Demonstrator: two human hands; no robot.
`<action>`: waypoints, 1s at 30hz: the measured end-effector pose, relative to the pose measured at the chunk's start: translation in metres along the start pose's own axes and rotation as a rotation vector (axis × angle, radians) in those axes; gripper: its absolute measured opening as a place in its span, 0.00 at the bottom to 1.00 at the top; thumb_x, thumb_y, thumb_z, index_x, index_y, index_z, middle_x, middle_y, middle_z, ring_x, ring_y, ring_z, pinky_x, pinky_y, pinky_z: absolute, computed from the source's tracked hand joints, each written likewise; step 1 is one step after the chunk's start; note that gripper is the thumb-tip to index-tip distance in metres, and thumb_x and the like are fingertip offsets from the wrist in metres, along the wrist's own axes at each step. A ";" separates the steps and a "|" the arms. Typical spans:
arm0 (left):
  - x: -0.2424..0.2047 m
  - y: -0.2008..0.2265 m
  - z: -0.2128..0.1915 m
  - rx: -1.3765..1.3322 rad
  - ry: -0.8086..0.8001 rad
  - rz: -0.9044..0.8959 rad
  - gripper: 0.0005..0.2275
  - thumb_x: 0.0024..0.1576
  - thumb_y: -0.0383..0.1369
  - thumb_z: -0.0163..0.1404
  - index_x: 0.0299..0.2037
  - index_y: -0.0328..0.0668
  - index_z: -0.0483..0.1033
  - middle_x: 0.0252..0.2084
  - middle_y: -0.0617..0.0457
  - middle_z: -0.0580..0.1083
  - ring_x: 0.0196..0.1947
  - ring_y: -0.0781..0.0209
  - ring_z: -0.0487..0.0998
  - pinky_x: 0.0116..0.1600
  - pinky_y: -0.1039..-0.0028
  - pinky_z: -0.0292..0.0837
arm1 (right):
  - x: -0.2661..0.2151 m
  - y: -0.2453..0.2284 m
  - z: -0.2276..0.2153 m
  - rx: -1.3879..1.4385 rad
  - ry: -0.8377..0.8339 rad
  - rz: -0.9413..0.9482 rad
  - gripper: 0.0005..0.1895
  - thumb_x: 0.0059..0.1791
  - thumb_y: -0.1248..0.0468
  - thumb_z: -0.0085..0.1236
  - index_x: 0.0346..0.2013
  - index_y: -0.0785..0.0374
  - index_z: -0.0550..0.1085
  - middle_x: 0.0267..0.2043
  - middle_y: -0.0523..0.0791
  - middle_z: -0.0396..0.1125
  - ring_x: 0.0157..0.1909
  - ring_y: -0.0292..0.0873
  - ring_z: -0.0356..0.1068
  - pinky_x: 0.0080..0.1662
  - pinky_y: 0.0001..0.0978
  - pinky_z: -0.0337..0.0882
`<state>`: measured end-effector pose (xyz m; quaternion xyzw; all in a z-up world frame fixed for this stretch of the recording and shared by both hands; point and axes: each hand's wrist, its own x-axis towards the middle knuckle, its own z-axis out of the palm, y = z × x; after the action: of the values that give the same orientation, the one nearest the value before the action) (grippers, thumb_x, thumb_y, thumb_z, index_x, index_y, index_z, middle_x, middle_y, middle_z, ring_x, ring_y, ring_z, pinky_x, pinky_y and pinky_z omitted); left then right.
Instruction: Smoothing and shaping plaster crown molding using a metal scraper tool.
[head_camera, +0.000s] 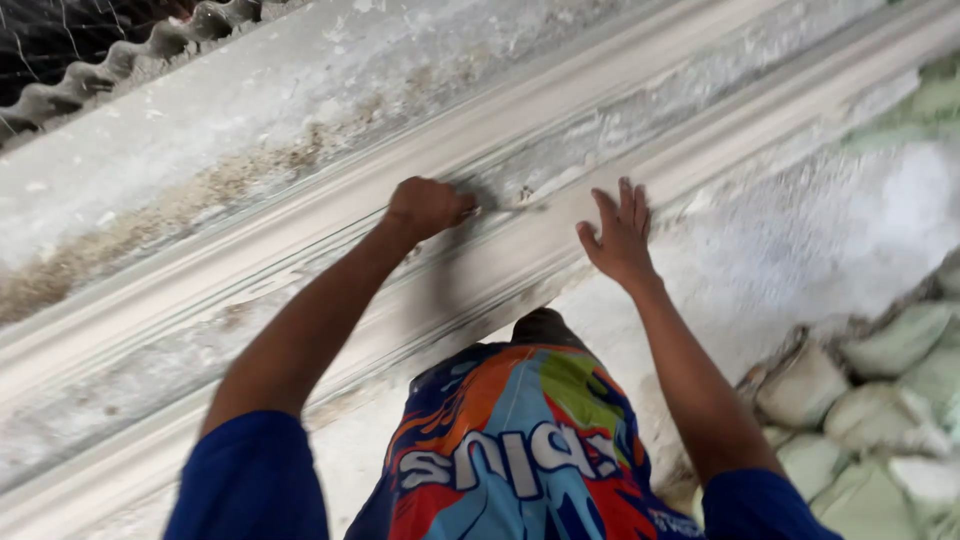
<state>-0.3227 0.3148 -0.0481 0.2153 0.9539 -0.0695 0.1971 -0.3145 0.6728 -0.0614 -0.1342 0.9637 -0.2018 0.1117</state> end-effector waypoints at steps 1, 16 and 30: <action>-0.005 0.002 -0.008 -0.008 0.007 -0.032 0.13 0.66 0.48 0.38 0.54 0.70 0.74 0.40 0.54 0.81 0.37 0.47 0.84 0.40 0.50 0.81 | 0.013 0.014 -0.007 -0.007 -0.004 -0.033 0.35 0.55 0.48 0.49 0.75 0.48 0.54 0.79 0.59 0.35 0.78 0.70 0.30 0.72 0.69 0.41; -0.122 0.017 0.008 0.037 -0.270 -0.208 0.16 0.68 0.47 0.34 0.66 0.74 0.60 0.46 0.53 0.74 0.43 0.51 0.83 0.43 0.56 0.84 | 0.074 0.104 -0.024 -0.061 0.061 -0.086 0.30 0.57 0.46 0.43 0.73 0.48 0.56 0.79 0.54 0.41 0.79 0.69 0.27 0.67 0.83 0.29; -0.046 0.031 -0.029 -0.033 -0.158 -0.050 0.18 0.67 0.49 0.36 0.65 0.66 0.64 0.45 0.52 0.77 0.39 0.45 0.84 0.40 0.52 0.82 | 0.065 0.089 -0.065 0.038 -0.155 0.013 0.31 0.58 0.39 0.36 0.75 0.37 0.51 0.82 0.44 0.34 0.81 0.60 0.23 0.71 0.73 0.27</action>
<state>-0.2813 0.3314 -0.0048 0.1821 0.9415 -0.0753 0.2735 -0.4122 0.7550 -0.0511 -0.1408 0.9491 -0.2082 0.1896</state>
